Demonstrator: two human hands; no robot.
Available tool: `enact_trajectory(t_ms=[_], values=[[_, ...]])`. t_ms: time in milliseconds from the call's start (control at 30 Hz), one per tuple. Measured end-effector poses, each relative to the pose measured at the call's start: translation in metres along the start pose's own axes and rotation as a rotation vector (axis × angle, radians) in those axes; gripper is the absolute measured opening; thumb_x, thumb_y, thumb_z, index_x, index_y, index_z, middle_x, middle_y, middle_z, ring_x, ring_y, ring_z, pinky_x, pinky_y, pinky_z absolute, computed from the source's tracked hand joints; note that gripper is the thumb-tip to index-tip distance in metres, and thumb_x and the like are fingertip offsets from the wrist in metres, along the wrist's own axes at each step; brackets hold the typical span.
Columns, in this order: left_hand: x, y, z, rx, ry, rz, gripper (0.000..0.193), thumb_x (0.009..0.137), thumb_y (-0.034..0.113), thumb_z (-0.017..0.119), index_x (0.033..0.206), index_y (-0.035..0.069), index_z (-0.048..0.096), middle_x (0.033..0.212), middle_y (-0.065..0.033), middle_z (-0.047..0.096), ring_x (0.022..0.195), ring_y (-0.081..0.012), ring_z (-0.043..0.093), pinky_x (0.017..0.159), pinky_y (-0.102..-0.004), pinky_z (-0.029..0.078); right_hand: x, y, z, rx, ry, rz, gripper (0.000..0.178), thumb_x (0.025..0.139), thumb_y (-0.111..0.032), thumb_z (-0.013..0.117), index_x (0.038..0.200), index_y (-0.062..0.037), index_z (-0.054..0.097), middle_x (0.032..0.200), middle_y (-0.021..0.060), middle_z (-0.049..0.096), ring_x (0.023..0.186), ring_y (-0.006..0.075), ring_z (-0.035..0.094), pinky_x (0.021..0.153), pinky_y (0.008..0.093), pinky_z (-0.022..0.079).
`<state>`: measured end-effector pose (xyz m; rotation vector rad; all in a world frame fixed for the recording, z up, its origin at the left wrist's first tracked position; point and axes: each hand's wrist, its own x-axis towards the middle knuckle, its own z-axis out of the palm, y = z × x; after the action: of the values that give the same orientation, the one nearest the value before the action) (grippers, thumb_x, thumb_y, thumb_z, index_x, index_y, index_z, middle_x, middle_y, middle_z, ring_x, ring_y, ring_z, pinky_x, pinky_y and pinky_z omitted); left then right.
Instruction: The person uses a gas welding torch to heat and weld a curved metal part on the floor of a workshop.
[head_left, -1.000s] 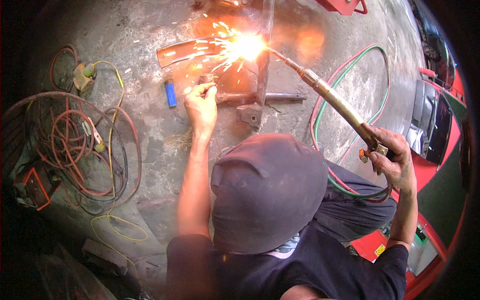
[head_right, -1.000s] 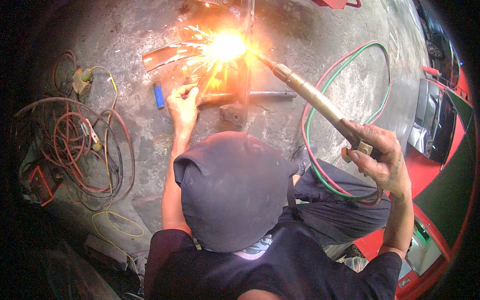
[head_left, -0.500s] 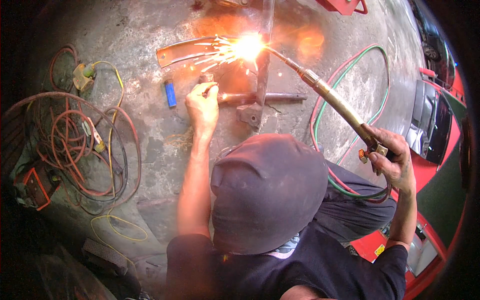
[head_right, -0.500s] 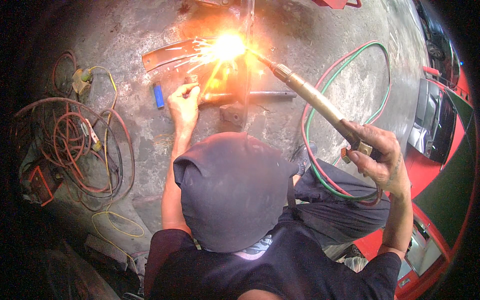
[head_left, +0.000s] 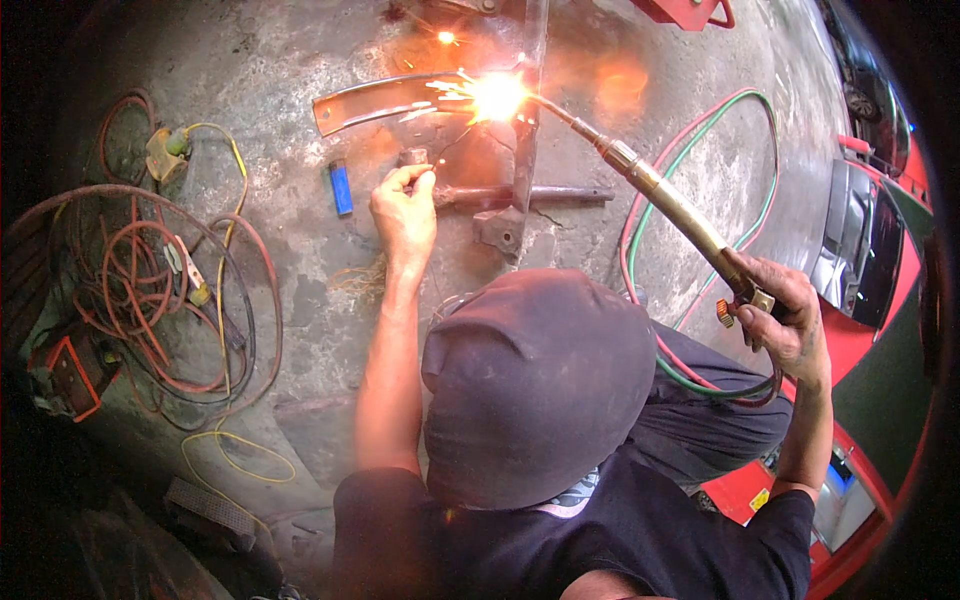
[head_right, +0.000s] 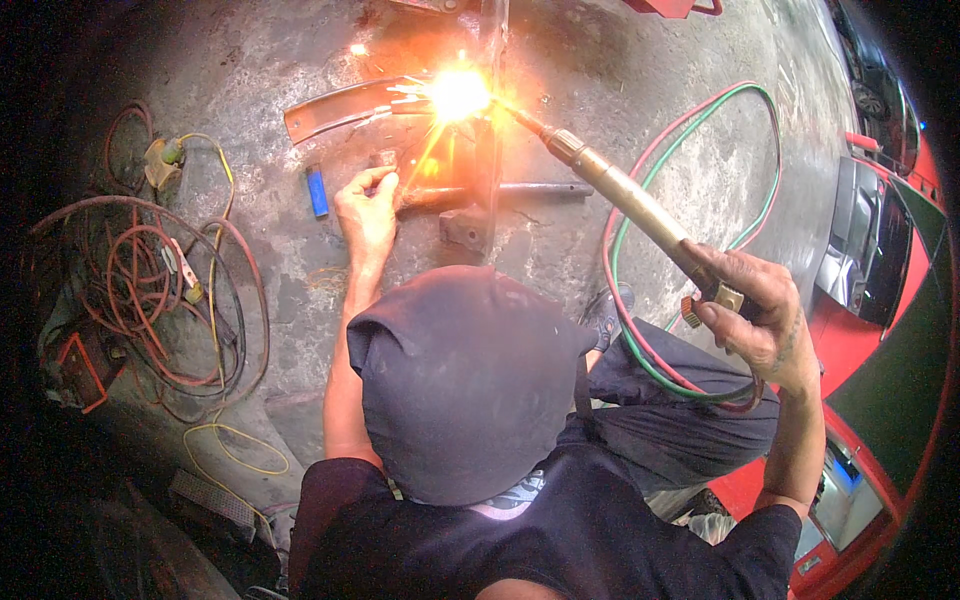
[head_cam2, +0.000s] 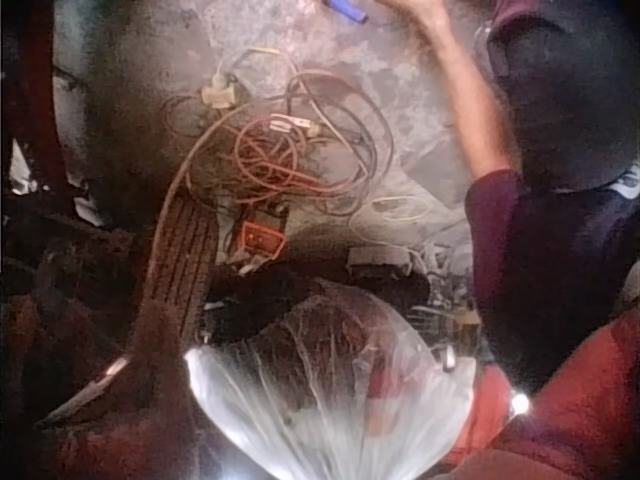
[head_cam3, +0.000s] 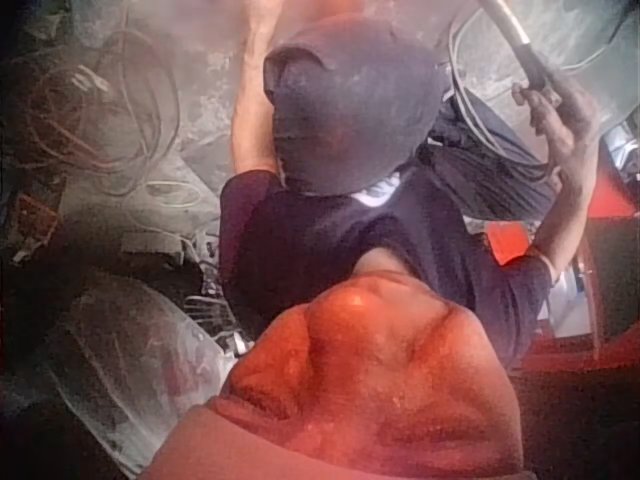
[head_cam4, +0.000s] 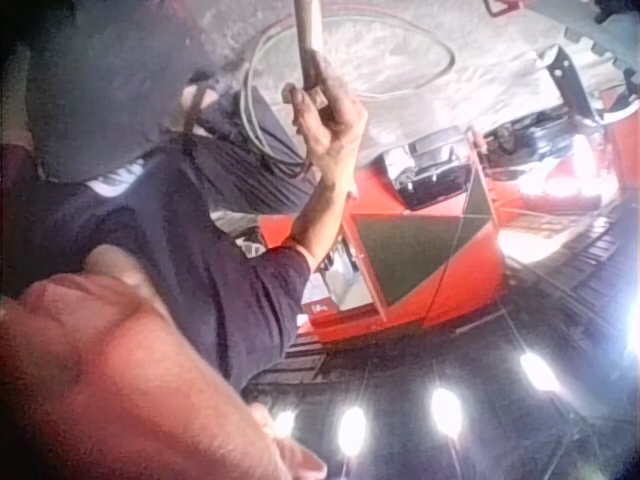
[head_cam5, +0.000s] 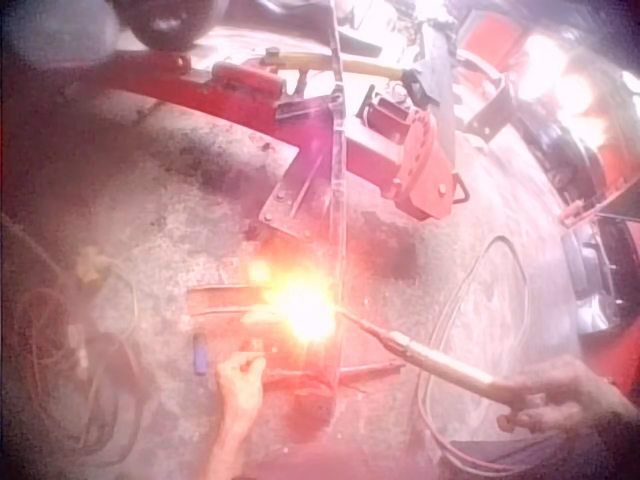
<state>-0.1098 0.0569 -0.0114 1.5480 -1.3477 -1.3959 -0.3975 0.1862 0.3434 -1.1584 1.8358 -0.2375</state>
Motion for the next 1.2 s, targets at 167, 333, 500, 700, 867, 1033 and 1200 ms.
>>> enact_trajectory(t_ms=[167, 333, 500, 700, 867, 1033, 1200], values=[[0.002, -0.001, 0.000, 0.002, -0.001, -0.003, 0.015, 0.088, 0.005, 0.070, 0.100, -0.003, 0.076, 0.090, -0.0073, 0.075, 0.081, -0.0115, 0.066, 0.076, -0.0273, 0.052, 0.001, -0.002, 0.000, -0.015, 0.004, 0.001, 0.055, 0.083, -0.008, 0.070, 0.137, -0.0020, 0.062, 0.083, 0.0077, 0.065, 0.055, 0.0094, 0.060, 0.050, 0.0262, 0.047], [0.002, 0.000, 0.002, -0.025, -0.006, -0.008, 0.015, 0.087, 0.005, 0.071, 0.099, -0.002, 0.077, 0.089, -0.0066, 0.076, 0.079, -0.0114, 0.065, 0.075, -0.0274, 0.052, 0.002, 0.000, -0.001, -0.009, -0.003, -0.038, 0.054, 0.084, -0.008, 0.070, 0.137, -0.0019, 0.062, 0.083, 0.0073, 0.065, 0.055, 0.0093, 0.060, 0.050, 0.0258, 0.047], [0.002, 0.003, 0.002, -0.023, 0.013, -0.021, 0.013, 0.086, 0.005, 0.071, 0.095, -0.003, 0.076, 0.091, -0.0148, 0.075, 0.084, -0.0219, 0.071, 0.079, -0.0336, 0.053, 0.001, 0.000, -0.001, -0.014, 0.003, -0.026, 0.054, 0.084, -0.008, 0.070, 0.137, -0.0020, 0.062, 0.084, 0.0070, 0.065, 0.055, 0.0092, 0.060, 0.050, 0.0254, 0.047], [0.000, 0.002, 0.001, -0.087, 0.009, -0.079, 0.012, 0.087, 0.004, 0.070, 0.096, -0.003, 0.076, 0.089, -0.0110, 0.075, 0.082, -0.0187, 0.069, 0.079, -0.0314, 0.053, 0.002, 0.000, -0.001, 0.017, 0.004, 0.003, 0.055, 0.083, -0.010, 0.071, 0.136, -0.0020, 0.063, 0.083, 0.0069, 0.066, 0.056, 0.0094, 0.060, 0.051, 0.0261, 0.047], [-0.013, 0.013, -0.013, -0.218, 0.001, -0.156, 0.015, 0.093, 0.004, 0.067, 0.103, -0.004, 0.074, 0.082, -0.0045, 0.071, 0.071, -0.0132, 0.065, 0.069, -0.0274, 0.053, -0.006, 0.014, -0.009, 0.121, 0.051, -0.020, 0.060, 0.082, -0.022, 0.072, 0.135, 0.0018, 0.062, 0.083, 0.0093, 0.068, 0.056, 0.0106, 0.061, 0.053, 0.0264, 0.047], [-0.030, 0.004, -0.027, -0.258, -0.021, -0.224, 0.019, 0.099, 0.006, 0.062, 0.112, -0.003, 0.071, 0.076, -0.0033, 0.066, 0.056, -0.0083, 0.058, 0.052, -0.0248, 0.049, -0.008, 0.015, -0.015, 0.126, 0.067, -0.096, 0.066, 0.080, -0.031, 0.073, 0.133, 0.0057, 0.062, 0.087, 0.0144, 0.071, 0.056, 0.0127, 0.062, 0.054, 0.0267, 0.049], [-0.037, 0.003, -0.032, -0.314, -0.013, -0.233, 0.019, 0.099, 0.007, 0.062, 0.112, -0.004, 0.071, 0.077, -0.0045, 0.068, 0.057, -0.0079, 0.058, 0.052, -0.0236, 0.048, -0.008, 0.023, -0.011, 0.029, 0.072, -0.204, 0.062, 0.081, -0.028, 0.072, 0.133, 0.0049, 0.063, 0.088, 0.0144, 0.071, 0.056, 0.0127, 0.063, 0.054, 0.0266, 0.050]])
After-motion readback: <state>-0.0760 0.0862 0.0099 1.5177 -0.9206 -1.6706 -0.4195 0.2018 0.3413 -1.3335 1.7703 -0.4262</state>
